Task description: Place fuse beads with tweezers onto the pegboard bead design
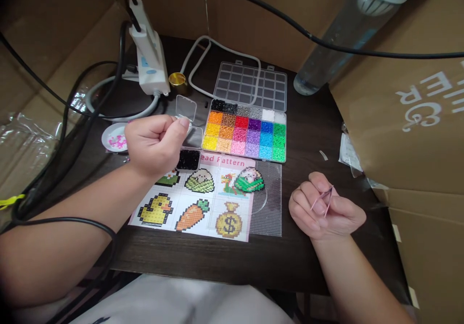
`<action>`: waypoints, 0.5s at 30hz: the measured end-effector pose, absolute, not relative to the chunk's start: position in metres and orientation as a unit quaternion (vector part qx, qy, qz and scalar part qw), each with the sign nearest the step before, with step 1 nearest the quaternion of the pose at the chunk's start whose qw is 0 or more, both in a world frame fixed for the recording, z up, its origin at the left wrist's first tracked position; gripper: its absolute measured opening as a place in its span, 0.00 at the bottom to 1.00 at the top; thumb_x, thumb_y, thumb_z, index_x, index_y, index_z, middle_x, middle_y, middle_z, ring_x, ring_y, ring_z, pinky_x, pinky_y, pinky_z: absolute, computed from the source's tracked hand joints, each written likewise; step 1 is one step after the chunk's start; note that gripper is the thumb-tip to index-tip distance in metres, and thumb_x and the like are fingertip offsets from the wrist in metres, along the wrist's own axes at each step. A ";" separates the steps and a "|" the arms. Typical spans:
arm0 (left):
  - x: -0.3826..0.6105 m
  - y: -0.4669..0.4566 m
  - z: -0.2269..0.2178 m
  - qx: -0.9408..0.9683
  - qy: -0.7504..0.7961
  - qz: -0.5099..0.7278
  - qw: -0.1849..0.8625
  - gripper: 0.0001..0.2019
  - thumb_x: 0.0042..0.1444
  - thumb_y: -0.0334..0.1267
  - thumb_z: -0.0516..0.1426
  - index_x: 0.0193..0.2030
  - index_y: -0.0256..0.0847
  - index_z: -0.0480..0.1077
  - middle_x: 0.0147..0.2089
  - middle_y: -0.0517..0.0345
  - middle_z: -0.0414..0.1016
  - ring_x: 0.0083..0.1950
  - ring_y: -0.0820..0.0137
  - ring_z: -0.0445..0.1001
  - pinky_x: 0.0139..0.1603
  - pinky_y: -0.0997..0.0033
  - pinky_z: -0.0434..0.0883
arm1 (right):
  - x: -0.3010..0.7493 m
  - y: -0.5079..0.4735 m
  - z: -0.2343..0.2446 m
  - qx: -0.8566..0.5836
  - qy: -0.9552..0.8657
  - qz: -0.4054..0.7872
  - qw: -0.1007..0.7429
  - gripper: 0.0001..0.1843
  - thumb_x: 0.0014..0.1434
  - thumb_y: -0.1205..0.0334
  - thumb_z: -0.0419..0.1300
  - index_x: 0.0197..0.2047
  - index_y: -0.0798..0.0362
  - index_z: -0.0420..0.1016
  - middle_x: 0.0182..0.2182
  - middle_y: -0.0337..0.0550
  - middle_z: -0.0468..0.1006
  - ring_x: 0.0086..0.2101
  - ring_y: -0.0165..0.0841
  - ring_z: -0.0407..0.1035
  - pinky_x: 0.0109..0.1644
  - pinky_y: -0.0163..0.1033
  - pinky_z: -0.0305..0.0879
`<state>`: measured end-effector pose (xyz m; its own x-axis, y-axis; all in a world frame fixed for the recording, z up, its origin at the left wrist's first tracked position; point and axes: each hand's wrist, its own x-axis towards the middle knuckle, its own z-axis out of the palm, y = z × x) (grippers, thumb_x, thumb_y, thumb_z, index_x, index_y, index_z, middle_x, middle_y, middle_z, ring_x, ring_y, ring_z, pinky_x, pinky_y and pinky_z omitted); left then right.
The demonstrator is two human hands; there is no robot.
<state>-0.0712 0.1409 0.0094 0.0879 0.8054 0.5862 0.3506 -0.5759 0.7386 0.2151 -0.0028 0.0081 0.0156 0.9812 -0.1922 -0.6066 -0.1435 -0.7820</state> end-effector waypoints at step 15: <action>-0.071 0.140 0.009 0.708 0.394 0.546 0.212 0.27 0.60 0.38 0.58 0.17 0.39 0.45 0.16 0.65 0.44 0.20 0.78 0.45 0.22 0.66 0.48 | 0.218 -0.004 0.005 -0.322 -0.262 0.685 0.599 0.15 0.45 0.61 0.70 0.28 0.47 0.66 0.11 0.22 0.56 0.08 0.19 0.34 0.05 0.26 0.34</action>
